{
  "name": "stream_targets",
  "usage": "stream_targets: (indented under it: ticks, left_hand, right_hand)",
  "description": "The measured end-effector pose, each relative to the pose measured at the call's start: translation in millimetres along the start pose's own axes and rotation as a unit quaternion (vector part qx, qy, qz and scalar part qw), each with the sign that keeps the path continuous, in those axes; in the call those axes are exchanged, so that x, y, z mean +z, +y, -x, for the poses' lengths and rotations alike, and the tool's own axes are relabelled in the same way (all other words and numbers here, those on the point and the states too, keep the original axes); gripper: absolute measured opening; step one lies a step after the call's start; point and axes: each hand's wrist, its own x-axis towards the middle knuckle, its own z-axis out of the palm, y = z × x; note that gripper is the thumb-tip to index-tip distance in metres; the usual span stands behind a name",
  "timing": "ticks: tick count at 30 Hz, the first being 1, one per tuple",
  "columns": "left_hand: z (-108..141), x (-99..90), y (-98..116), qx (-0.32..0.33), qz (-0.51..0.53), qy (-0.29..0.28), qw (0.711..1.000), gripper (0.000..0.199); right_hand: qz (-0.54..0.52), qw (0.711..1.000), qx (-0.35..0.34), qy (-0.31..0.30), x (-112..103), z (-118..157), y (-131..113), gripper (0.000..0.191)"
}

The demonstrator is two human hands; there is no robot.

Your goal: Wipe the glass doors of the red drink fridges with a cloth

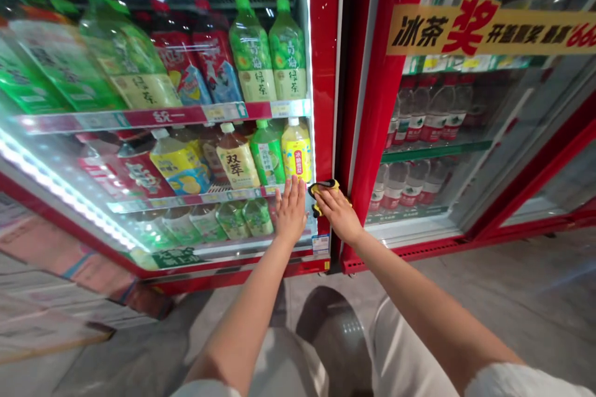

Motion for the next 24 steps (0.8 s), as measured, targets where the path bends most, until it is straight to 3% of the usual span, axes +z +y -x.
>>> stream_targets:
  ticks: [8, 18, 24]
  left_hand:
    - [20.1, 28.3, -2.6, 0.025, -0.017, -0.017, 0.999, 0.086]
    - [83.2, 68.4, 9.2, 0.048, -0.004, -0.077, 0.996, 0.079]
    - [95.9, 71.9, 13.9, 0.072, -0.004, -0.077, 0.994, 0.082]
  right_hand:
    - [-0.009, 0.998, -0.014, -0.054, 45.7, 43.9, -4.3, 0.056]
    - [-0.021, 0.996, -0.010, -0.089, 76.7, 77.1, -8.3, 0.054]
    - [-0.026, 0.992, -0.016, -0.126, 76.6, 94.0, -18.5, 0.049]
